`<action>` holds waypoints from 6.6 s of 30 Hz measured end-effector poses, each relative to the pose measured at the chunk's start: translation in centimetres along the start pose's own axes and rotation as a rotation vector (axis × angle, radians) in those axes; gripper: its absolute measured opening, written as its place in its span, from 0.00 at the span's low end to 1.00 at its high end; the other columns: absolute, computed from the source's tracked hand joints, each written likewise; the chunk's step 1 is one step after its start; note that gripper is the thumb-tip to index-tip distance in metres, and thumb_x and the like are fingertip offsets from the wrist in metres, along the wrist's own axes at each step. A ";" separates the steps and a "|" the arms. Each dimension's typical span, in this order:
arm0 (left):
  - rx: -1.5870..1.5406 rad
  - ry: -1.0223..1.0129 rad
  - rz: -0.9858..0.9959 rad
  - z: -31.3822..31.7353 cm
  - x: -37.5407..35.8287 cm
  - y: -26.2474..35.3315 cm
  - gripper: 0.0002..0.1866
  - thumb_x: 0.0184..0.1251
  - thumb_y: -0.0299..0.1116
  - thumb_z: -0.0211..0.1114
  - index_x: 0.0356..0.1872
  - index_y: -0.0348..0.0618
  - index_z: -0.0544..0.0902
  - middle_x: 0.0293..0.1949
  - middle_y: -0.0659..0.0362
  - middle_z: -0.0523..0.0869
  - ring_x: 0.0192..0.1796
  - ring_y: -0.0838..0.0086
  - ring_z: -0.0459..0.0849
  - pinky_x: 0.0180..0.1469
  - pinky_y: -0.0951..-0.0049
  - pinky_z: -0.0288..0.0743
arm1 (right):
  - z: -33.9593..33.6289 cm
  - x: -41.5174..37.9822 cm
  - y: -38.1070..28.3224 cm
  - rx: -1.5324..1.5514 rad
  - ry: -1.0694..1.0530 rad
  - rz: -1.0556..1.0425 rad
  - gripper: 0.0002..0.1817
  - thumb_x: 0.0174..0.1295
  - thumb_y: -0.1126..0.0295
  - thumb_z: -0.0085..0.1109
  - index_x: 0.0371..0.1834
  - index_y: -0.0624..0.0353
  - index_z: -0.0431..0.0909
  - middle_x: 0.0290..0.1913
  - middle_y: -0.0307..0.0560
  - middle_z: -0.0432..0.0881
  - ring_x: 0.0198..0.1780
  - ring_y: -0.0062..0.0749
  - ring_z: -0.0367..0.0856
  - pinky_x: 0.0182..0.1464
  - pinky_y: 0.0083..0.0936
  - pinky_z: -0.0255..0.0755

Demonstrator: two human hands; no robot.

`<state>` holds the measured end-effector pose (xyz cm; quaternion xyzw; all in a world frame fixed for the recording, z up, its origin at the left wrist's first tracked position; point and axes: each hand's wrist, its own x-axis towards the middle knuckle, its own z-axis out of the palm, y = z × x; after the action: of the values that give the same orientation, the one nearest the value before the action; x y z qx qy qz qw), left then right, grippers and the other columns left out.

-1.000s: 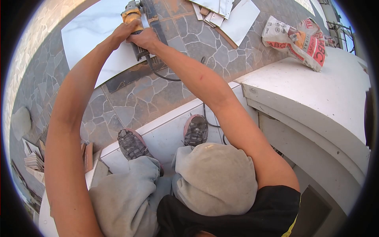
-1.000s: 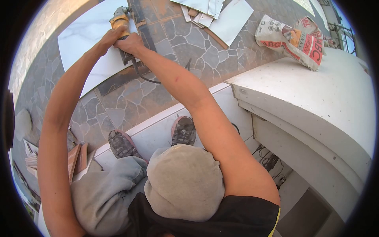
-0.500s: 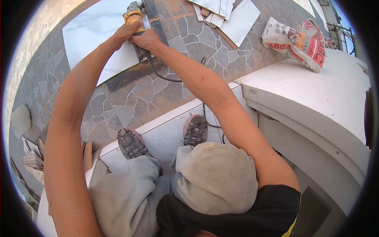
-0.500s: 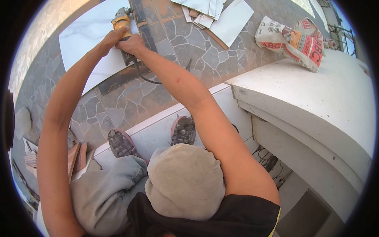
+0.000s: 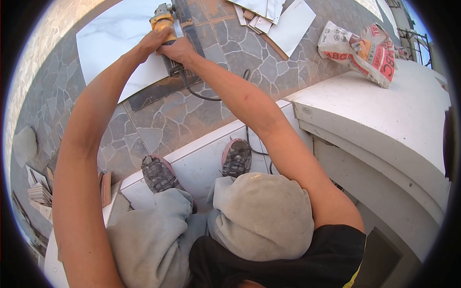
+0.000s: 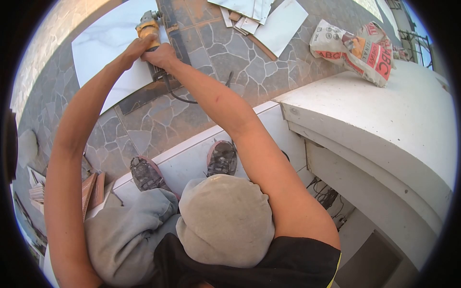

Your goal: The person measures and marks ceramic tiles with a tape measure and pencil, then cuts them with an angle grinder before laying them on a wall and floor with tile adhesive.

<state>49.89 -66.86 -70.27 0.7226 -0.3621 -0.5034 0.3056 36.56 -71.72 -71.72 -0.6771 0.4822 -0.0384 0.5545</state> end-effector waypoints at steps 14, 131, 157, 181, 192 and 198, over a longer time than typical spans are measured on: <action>-0.060 -0.003 -0.042 0.5 0.0 -0.4 0.38 0.61 0.66 0.54 0.49 0.34 0.82 0.38 0.55 0.83 0.40 0.70 0.79 0.44 0.71 0.70 | 0.1 -0.5 0.2 0.008 -0.035 0.105 0.36 0.36 0.51 0.74 0.43 0.71 0.82 0.44 0.54 0.85 0.44 0.37 0.83 0.45 0.26 0.76; 0.033 0.008 -0.052 2.8 -1.8 -1.8 0.28 0.69 0.57 0.49 0.50 0.43 0.81 0.38 0.50 0.83 0.38 0.66 0.80 0.43 0.67 0.73 | -0.2 -4.5 1.2 0.028 -0.032 0.086 0.36 0.37 0.52 0.77 0.42 0.74 0.83 0.42 0.53 0.85 0.42 0.34 0.84 0.42 0.27 0.77; 0.083 0.000 -0.057 2.9 -1.4 -2.7 0.23 0.72 0.56 0.46 0.56 0.57 0.78 0.44 0.47 0.82 0.43 0.61 0.80 0.46 0.64 0.73 | 0.2 -4.7 1.3 -0.008 0.020 0.090 0.37 0.37 0.52 0.78 0.44 0.74 0.83 0.43 0.53 0.85 0.44 0.34 0.84 0.43 0.27 0.77; 0.084 0.003 0.023 3.6 -2.2 -3.0 0.27 0.69 0.56 0.49 0.52 0.45 0.81 0.40 0.49 0.84 0.39 0.65 0.81 0.43 0.68 0.74 | -0.2 -5.6 1.6 0.008 -0.038 0.162 0.35 0.37 0.51 0.77 0.41 0.74 0.83 0.40 0.52 0.86 0.39 0.33 0.84 0.39 0.27 0.77; -0.047 0.013 -0.092 3.9 -3.0 -2.4 0.37 0.63 0.62 0.53 0.48 0.30 0.81 0.38 0.49 0.84 0.38 0.66 0.82 0.42 0.69 0.74 | -0.1 -6.1 1.8 0.055 -0.046 0.151 0.34 0.38 0.55 0.77 0.42 0.75 0.82 0.40 0.52 0.85 0.38 0.33 0.84 0.39 0.26 0.77; -0.023 0.040 -0.092 4.2 -2.5 -3.2 0.38 0.63 0.63 0.53 0.47 0.30 0.82 0.37 0.48 0.85 0.38 0.64 0.83 0.43 0.68 0.74 | -0.1 -6.3 2.0 0.073 -0.059 0.141 0.33 0.39 0.56 0.77 0.41 0.75 0.82 0.40 0.52 0.85 0.38 0.32 0.84 0.38 0.25 0.77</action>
<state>45.98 -63.32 -72.88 0.7448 -0.3165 -0.5065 0.2976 31.94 -67.25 -70.26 -0.6215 0.5104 0.0031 0.5943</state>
